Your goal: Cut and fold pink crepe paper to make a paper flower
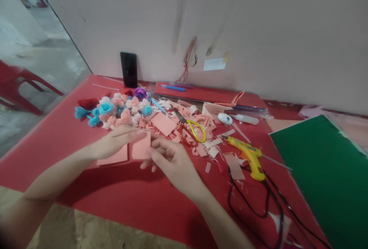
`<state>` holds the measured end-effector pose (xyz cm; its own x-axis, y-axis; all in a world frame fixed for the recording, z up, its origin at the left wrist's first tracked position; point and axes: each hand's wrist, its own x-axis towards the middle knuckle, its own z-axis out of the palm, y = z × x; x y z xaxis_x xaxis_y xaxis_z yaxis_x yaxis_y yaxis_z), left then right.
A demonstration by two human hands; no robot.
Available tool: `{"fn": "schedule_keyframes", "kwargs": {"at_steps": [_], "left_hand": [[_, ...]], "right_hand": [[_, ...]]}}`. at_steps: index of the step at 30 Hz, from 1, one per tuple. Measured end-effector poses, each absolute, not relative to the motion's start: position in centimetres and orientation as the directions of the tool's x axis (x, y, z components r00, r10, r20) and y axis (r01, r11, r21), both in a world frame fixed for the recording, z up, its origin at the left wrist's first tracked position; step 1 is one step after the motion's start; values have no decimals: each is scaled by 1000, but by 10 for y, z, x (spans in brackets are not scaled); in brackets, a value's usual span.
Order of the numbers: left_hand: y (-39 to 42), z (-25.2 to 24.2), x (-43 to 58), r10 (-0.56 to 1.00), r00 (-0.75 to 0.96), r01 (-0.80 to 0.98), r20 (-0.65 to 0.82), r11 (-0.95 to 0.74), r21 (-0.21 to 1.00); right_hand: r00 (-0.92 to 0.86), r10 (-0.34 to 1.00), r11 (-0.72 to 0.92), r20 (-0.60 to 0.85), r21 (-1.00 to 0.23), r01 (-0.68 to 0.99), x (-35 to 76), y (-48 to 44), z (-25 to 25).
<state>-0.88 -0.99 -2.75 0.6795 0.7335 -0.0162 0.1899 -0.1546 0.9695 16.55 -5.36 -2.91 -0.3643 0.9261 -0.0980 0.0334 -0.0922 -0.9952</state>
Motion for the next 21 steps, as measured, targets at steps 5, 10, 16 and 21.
{"fn": "schedule_keyframes", "kwargs": {"at_steps": [5,10,16,21], "left_hand": [[-11,-28,-6,744,667,213,46,-250,945],[-10,-27,-3,750,638,258,172,-419,870],[-9,-28,-4,641,749,226,168,-486,844],[-9,-29,-3,572,797,211,193,-563,799]], "right_hand": [[-348,934,-57,-77,-996,67,167,-52,-31],[-312,950,52,2,-987,151,170,-52,-29],[-323,946,109,40,-974,200,173,-53,-29],[-220,971,143,97,-968,205,176,-54,-30]]}}
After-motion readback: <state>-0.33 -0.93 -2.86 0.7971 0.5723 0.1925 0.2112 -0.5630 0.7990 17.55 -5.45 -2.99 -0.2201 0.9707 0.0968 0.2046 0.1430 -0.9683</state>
